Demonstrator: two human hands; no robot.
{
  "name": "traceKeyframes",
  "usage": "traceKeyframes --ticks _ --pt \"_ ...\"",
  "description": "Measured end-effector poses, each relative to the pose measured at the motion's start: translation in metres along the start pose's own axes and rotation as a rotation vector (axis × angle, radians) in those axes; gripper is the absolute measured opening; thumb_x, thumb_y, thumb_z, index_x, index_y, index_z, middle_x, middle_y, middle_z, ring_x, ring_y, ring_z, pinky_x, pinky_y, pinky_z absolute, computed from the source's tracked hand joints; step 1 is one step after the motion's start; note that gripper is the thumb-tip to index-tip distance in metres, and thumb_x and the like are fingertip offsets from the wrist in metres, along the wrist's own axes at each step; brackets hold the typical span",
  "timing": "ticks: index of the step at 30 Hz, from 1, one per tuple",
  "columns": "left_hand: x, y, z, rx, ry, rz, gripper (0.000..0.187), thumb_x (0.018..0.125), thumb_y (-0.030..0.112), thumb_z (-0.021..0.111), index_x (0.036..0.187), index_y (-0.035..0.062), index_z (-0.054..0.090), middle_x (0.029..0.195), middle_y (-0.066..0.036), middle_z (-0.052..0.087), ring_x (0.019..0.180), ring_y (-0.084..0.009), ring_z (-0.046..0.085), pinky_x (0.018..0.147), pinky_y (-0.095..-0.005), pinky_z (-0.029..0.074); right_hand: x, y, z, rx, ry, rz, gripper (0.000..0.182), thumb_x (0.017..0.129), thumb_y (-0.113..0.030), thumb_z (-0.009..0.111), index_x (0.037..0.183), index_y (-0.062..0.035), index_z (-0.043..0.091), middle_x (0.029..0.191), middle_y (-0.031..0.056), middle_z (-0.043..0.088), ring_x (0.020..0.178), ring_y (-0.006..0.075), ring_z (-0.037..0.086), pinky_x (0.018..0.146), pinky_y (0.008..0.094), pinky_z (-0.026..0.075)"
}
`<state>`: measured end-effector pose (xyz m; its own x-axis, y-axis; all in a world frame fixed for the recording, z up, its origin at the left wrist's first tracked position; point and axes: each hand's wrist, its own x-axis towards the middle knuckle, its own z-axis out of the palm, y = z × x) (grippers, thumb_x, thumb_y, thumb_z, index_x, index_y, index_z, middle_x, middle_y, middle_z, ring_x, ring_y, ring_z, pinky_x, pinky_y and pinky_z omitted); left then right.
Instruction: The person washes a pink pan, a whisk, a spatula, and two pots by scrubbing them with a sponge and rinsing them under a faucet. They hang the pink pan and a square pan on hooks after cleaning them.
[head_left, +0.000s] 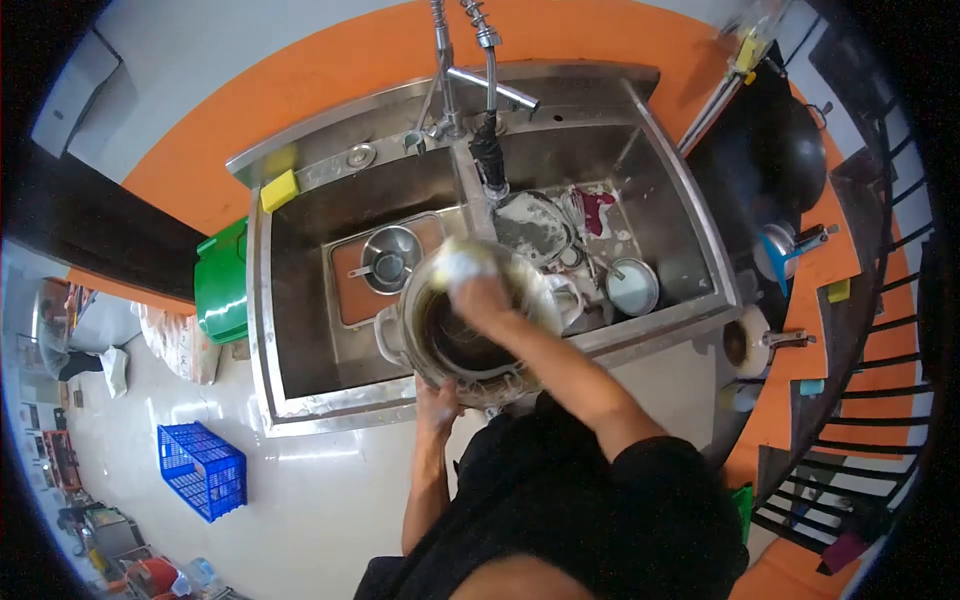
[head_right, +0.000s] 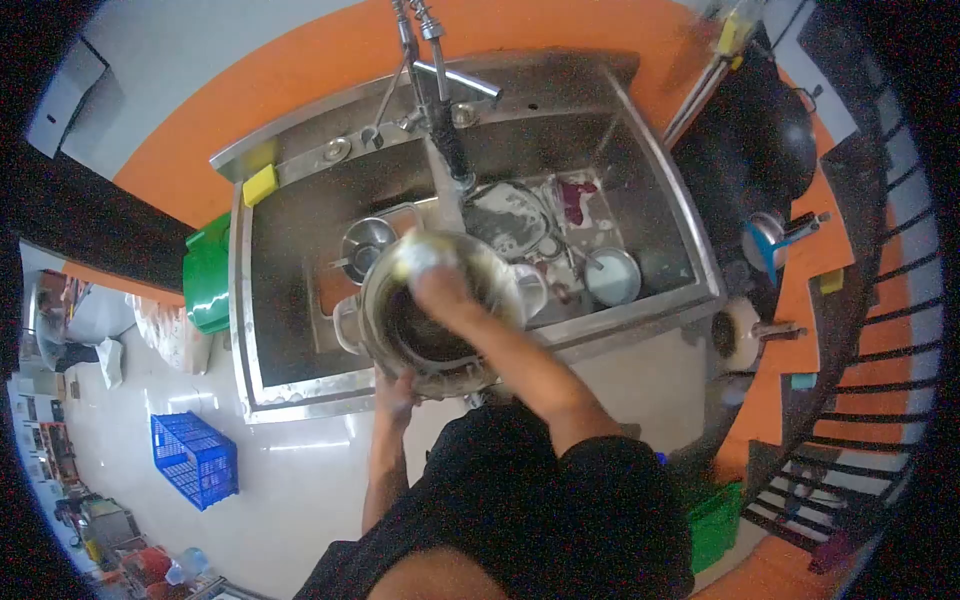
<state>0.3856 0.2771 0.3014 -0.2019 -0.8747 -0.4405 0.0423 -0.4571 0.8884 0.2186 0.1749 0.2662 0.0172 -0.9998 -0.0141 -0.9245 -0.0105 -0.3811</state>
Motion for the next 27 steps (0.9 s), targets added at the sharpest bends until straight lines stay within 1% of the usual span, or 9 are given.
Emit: traceKeyframes --ticks 4,7,9,13,16,18,20,22,27 --pt "0.002 -0.006 -0.003 -0.006 0.006 0.105 0.042 0.085 0.001 0.046 0.123 0.0085 0.03 0.089 -0.012 0.053 0.055 -0.0163 0.054 0.032 -0.0244 0.04 -0.051 0.035 -0.021 -0.111 -0.212 -0.039 0.014 0.07 -0.009 0.058 0.079 0.0001 0.064 0.072 0.0187 0.063 0.067 0.0329 0.062 0.064 0.0444 0.048" --pt "0.006 -0.005 -0.011 0.115 -0.023 0.067 0.039 0.084 -0.001 0.045 0.12 0.0057 0.032 0.083 -0.011 0.054 0.052 -0.0163 0.054 0.033 -0.0246 0.042 -0.074 0.004 0.028 0.242 -0.332 -0.145 0.038 0.073 -0.011 0.058 0.108 0.0031 0.053 0.095 0.0305 0.058 0.092 0.0432 0.058 0.081 0.0449 0.047" --pt "0.009 0.001 -0.01 0.214 -0.068 0.008 0.037 0.084 -0.003 0.044 0.118 0.0032 0.033 0.08 -0.011 0.056 0.049 -0.0169 0.055 0.034 -0.0252 0.044 -0.05 -0.034 0.015 0.658 0.294 -0.344 0.039 0.076 -0.017 0.056 0.112 -0.0014 0.05 0.099 0.0282 0.058 0.097 0.0416 0.056 0.08 0.0433 0.047" --pt "-0.004 0.017 -0.001 0.193 -0.033 0.113 0.04 0.085 -0.002 0.043 0.123 0.0039 0.031 0.081 -0.012 0.056 0.046 -0.0161 0.053 0.033 -0.026 0.042 0.004 0.052 0.018 -0.21 -0.174 0.072 0.013 0.077 -0.012 0.052 0.078 -0.0044 0.062 0.078 0.0215 0.062 0.075 0.0321 0.063 0.06 0.0396 0.049" --pt "0.007 0.009 -0.004 0.122 0.031 0.17 0.039 0.084 -0.001 0.041 0.122 0.0048 0.034 0.08 -0.011 0.056 0.044 -0.0159 0.052 0.033 -0.0263 0.041 -0.063 0.032 -0.023 0.116 -0.524 -0.199 0.029 0.084 -0.007 0.042 0.105 0.0042 0.057 0.109 0.0241 0.057 0.096 0.0305 0.059 0.084 0.0438 0.046" --pt "0.024 -0.021 -0.022 0.407 0.038 0.295 0.033 0.085 0.0 0.042 0.117 0.005 0.038 0.077 -0.011 0.055 0.043 -0.0164 0.051 0.033 -0.0263 0.04 -0.077 0.011 0.055 0.419 -0.183 -0.308 0.049 0.081 -0.007 0.054 0.126 0.0025 0.038 0.13 0.0243 0.041 0.116 0.0382 0.045 0.1 0.0409 0.034" --pt "0.016 0.004 -0.016 0.225 -0.056 0.125 0.028 0.083 -0.001 0.042 0.111 0.0046 0.041 0.074 -0.01 0.053 0.042 -0.0169 0.05 0.033 -0.026 0.04 -0.06 -0.042 -0.01 0.962 -0.076 -0.127 0.042 0.078 -0.008 0.061 0.116 0.0025 0.046 0.115 0.0249 0.051 0.106 0.0361 0.052 0.088 0.0402 0.042" --pt "0.013 0.009 -0.015 0.231 -0.063 0.06 0.028 0.082 -0.001 0.043 0.109 0.0049 0.041 0.073 -0.009 0.053 0.043 -0.0168 0.051 0.033 -0.0258 0.04 -0.011 -0.036 0.04 0.669 0.64 -0.108 0.035 0.08 -0.008 0.056 0.113 0.0014 0.049 0.085 0.0238 0.06 0.075 0.0388 0.06 0.068 0.0443 0.047" --pt "0.007 0.011 -0.004 0.004 0.175 0.059 0.029 0.087 0.006 0.043 0.116 0.0049 0.041 0.067 -0.005 0.051 0.043 -0.0136 0.049 0.032 -0.0259 0.037 -0.035 0.043 -0.014 -0.12 0.04 0.054 0.021 0.074 -0.009 0.054 0.092 -0.0018 0.062 0.078 0.0184 0.063 0.071 0.0313 0.063 0.064 0.0439 0.049"
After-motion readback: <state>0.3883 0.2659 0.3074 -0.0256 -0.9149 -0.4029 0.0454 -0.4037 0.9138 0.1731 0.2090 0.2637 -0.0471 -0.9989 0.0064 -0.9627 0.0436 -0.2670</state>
